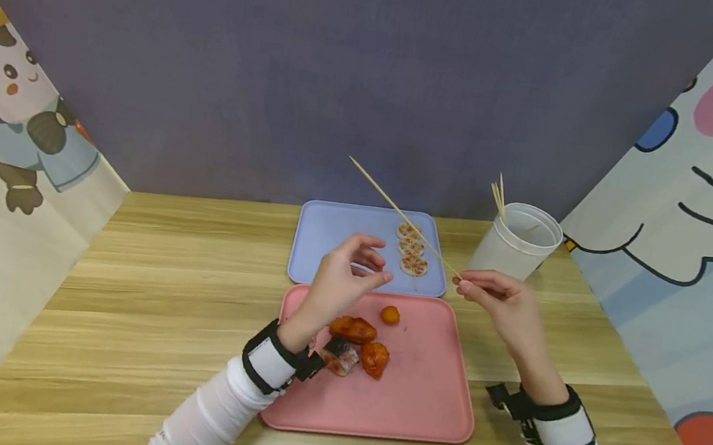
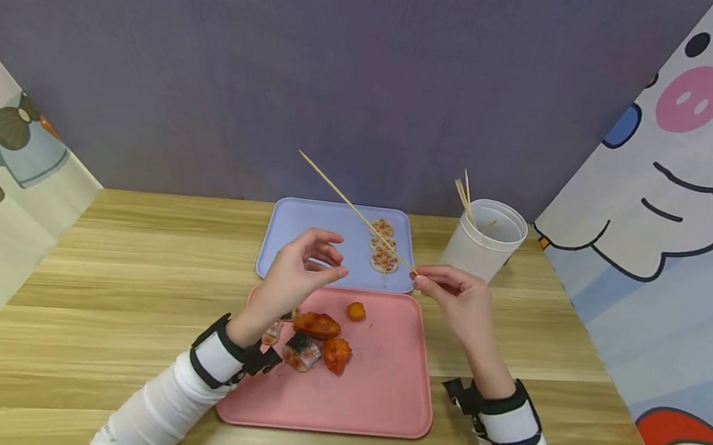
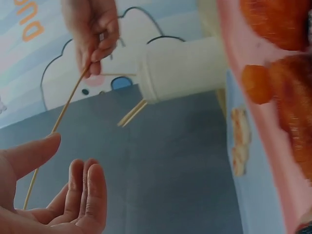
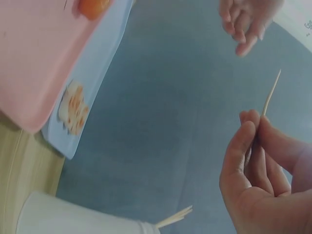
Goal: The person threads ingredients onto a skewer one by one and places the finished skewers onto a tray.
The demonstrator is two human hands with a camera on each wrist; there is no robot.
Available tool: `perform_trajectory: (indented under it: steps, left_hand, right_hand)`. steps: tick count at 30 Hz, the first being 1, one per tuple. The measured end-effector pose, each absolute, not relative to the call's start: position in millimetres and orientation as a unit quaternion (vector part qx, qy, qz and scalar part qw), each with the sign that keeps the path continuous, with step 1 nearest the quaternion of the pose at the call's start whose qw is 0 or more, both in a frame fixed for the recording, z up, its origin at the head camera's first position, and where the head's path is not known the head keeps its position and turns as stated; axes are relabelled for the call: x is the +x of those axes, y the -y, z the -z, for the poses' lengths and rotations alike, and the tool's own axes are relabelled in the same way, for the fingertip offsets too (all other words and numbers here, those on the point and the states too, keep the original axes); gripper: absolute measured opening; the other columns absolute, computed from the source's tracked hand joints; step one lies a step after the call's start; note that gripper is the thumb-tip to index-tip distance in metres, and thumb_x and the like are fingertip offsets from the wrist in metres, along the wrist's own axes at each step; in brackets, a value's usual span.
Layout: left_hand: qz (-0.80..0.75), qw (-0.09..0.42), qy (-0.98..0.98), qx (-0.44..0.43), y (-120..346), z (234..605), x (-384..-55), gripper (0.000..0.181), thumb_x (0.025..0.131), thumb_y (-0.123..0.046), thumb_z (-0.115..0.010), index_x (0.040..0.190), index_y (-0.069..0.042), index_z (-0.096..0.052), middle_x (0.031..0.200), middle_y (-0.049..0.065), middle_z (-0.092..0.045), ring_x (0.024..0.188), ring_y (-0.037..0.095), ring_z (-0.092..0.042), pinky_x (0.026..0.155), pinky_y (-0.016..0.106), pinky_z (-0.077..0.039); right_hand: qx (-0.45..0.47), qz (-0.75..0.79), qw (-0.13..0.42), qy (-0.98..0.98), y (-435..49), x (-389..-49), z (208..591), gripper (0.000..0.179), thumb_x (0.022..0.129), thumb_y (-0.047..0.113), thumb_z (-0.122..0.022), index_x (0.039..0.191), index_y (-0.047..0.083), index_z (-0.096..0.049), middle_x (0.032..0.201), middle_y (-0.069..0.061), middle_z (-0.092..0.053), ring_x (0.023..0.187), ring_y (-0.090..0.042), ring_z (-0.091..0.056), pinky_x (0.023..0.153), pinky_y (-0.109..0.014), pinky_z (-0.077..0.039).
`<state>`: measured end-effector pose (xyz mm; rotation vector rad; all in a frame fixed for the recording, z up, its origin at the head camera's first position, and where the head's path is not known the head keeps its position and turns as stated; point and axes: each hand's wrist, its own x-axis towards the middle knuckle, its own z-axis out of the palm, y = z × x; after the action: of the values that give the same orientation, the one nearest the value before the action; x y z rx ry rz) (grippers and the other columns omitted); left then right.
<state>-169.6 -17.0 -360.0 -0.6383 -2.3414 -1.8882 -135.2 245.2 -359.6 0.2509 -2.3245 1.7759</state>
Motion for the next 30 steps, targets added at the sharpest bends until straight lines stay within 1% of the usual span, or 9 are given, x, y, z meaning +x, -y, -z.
perform_trajectory:
  steps: [3,8,12,16,19,22,24,26,30]
  left_hand:
    - [0.592,0.013,0.775,-0.219,16,367,-168,0.043,0.080,-0.015,-0.076,0.119,-0.013,-0.057,0.098,0.010,-0.065,0.091,0.017,-0.064,0.081,0.037,-0.054]
    - [0.546,-0.020,0.804,-0.236,15,374,-164,0.045,0.081,-0.016,-0.075,0.121,-0.013,-0.056,0.103,0.008,-0.064,0.095,0.021,-0.063,0.084,0.041,-0.053]
    - [0.500,-0.046,0.824,-0.264,14,379,-162,0.050,0.080,-0.015,-0.076,0.125,-0.010,-0.055,0.111,0.009,-0.061,0.101,0.024,-0.060,0.087,0.043,-0.051]
    - [0.431,-0.045,0.851,-0.297,13,382,-160,0.054,0.077,-0.015,-0.078,0.125,-0.012,-0.055,0.111,0.006,-0.058,0.104,0.022,-0.057,0.087,0.035,-0.050]
    - [0.382,-0.041,0.868,-0.315,12,384,-157,0.051,0.077,-0.014,-0.078,0.123,-0.012,-0.056,0.109,0.005,-0.058,0.103,0.022,-0.056,0.084,0.031,-0.049]
    - [0.338,-0.048,0.880,-0.330,11,388,-155,0.047,0.078,-0.014,-0.076,0.121,-0.012,-0.058,0.111,0.005,-0.057,0.104,0.021,-0.054,0.083,0.029,-0.048]
    - [0.313,-0.058,0.886,-0.338,10,391,-153,0.046,0.077,-0.014,-0.076,0.120,-0.012,-0.060,0.112,0.007,-0.057,0.102,0.020,-0.052,0.081,0.027,-0.048]
    - [0.289,-0.072,0.891,-0.342,9,394,-151,0.047,0.076,-0.018,-0.078,0.120,-0.011,-0.061,0.112,0.006,-0.055,0.101,0.018,-0.049,0.079,0.024,-0.046]
    - [0.254,-0.116,0.900,-0.335,5,399,-144,0.053,0.072,-0.026,-0.082,0.118,-0.009,-0.063,0.108,0.007,-0.051,0.098,0.017,-0.044,0.071,0.019,-0.045]
  right_hand:
    - [0.082,-0.598,0.112,0.789,-251,-135,359,0.023,0.087,0.003,-0.066,0.106,-0.010,-0.066,0.089,0.014,-0.072,0.079,-0.002,-0.069,0.072,-0.017,-0.054]
    - [0.082,-0.607,0.129,0.780,-260,-133,358,0.023,0.086,0.000,-0.066,0.105,-0.013,-0.066,0.088,0.012,-0.073,0.078,-0.003,-0.069,0.071,-0.017,-0.055]
    - [0.081,-0.619,0.130,0.770,-267,-131,357,0.022,0.086,-0.001,-0.065,0.105,-0.012,-0.066,0.088,0.009,-0.074,0.078,-0.004,-0.069,0.071,-0.017,-0.055]
    - [0.066,-0.600,0.135,0.785,-275,-128,358,0.022,0.087,0.001,-0.066,0.105,-0.011,-0.066,0.087,0.012,-0.073,0.078,-0.002,-0.069,0.070,-0.016,-0.054]
    - [0.035,-0.574,0.136,0.807,-279,-126,358,0.025,0.087,0.006,-0.067,0.107,-0.009,-0.067,0.085,0.016,-0.072,0.078,0.000,-0.068,0.069,-0.015,-0.054]
    - [0.010,-0.553,0.134,0.822,-282,-125,357,0.027,0.087,0.010,-0.067,0.108,-0.008,-0.067,0.084,0.019,-0.071,0.078,0.002,-0.067,0.070,-0.014,-0.054]
    - [0.005,-0.545,0.137,0.827,-284,-124,358,0.028,0.087,0.011,-0.068,0.109,-0.007,-0.068,0.083,0.020,-0.071,0.077,0.003,-0.067,0.069,-0.013,-0.053]
    - [0.001,-0.540,0.139,0.830,-286,-124,358,0.028,0.087,0.011,-0.068,0.109,-0.006,-0.068,0.083,0.021,-0.070,0.077,0.004,-0.067,0.069,-0.013,-0.053]
    - [-0.001,-0.537,0.141,0.832,-291,-124,360,0.027,0.088,0.013,-0.068,0.109,-0.005,-0.069,0.083,0.022,-0.070,0.077,0.004,-0.067,0.070,-0.013,-0.053]
